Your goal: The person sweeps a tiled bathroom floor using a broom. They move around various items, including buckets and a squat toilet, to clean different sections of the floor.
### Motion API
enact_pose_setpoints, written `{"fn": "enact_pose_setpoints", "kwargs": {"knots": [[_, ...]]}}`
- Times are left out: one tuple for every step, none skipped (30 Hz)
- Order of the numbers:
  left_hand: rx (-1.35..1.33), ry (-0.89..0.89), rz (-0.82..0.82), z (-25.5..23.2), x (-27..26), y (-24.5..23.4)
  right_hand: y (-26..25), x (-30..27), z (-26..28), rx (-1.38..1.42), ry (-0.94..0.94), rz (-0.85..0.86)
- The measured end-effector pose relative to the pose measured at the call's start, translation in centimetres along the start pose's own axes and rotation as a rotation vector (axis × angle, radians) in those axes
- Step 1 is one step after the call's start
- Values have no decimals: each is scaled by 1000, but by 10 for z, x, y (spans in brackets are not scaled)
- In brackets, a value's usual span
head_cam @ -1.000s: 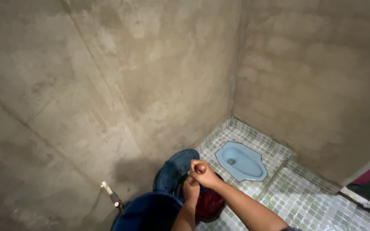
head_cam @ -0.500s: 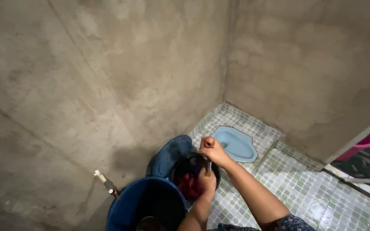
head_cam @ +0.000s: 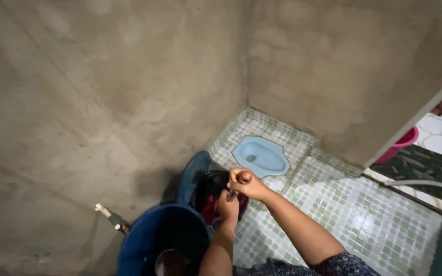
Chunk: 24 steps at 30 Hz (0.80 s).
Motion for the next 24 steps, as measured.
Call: {"fn": "enact_pose_setpoints", "kwargs": {"knots": [[4, -30, -2, -1, -6, 3, -2, -5, 4, 5, 13, 2], [8, -60, -4, -3, -12, 7, -5, -12, 10, 9, 26, 4], [61, -60, -25, -6, -17, 11, -7, -18, 16, 14, 39, 6], [113, -59, -47, -11, -22, 17, -11, -22, 23, -29, 60, 11], [168, -61, -68, -14, -33, 21, -14, -28, 30, -70, 84, 16], [78, 10, -78, -21, -44, 26, -16, -34, 34, -110, 108, 23], [-13, 81, -85, -28, -53, 32, -15, -40, 34, -78, 138, 14], [-105, 151, -93, -33, -66, 35, -15, -47, 32, -45, 168, 4], [-63, 114, -56, -33, -82, 42, -17, -54, 30, -15, 196, -4], [-21, 77, -19, -34, -98, 49, -18, -64, 31, -121, 144, 7], [15, 48, 15, -36, -105, 56, -18, -71, 33, -235, 85, 18], [-52, 73, -5, -39, -109, 58, -19, -78, 36, -348, 26, 29], [-117, 93, -22, -43, -115, 59, -24, -84, 40, -288, 55, 2], [-181, 114, -40, -47, -117, 62, -31, -89, 46, -227, 83, -25], [-143, 99, -60, -48, -119, 65, -35, -95, 51, -164, 115, -51], [-105, 84, -80, -50, -120, 68, -36, -102, 59, -119, 95, -66], [-67, 75, -102, -53, -117, 70, -37, -106, 68, -75, 69, -82], [-56, 121, -96, -57, -113, 72, -39, -110, 77, -31, 43, -97], [-43, 162, -90, -57, -113, 70, -39, -114, 82, -37, 28, -116], [-30, 202, -83, -56, -114, 68, -39, -117, 86, -43, 12, -135], [20, 182, -44, -53, -115, 68, -41, -121, 88, -50, -4, -152], [69, 162, -5, -49, -116, 68, -42, -125, 87, -38, 0, -171], [116, 139, 34, -47, -119, 69, -44, -131, 82, -27, 6, -190], [116, 119, 67, -44, -122, 71, -47, -136, 76, -17, 13, -209]]}}
Point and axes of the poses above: each hand's wrist, its own x-axis towards the middle knuckle, its own y-axis out of the palm, z = x × y, the point moved 5 cm from there along x, towards the middle knuckle, and after that the axes turned 14 degrees about x, right-handed, at the moved point
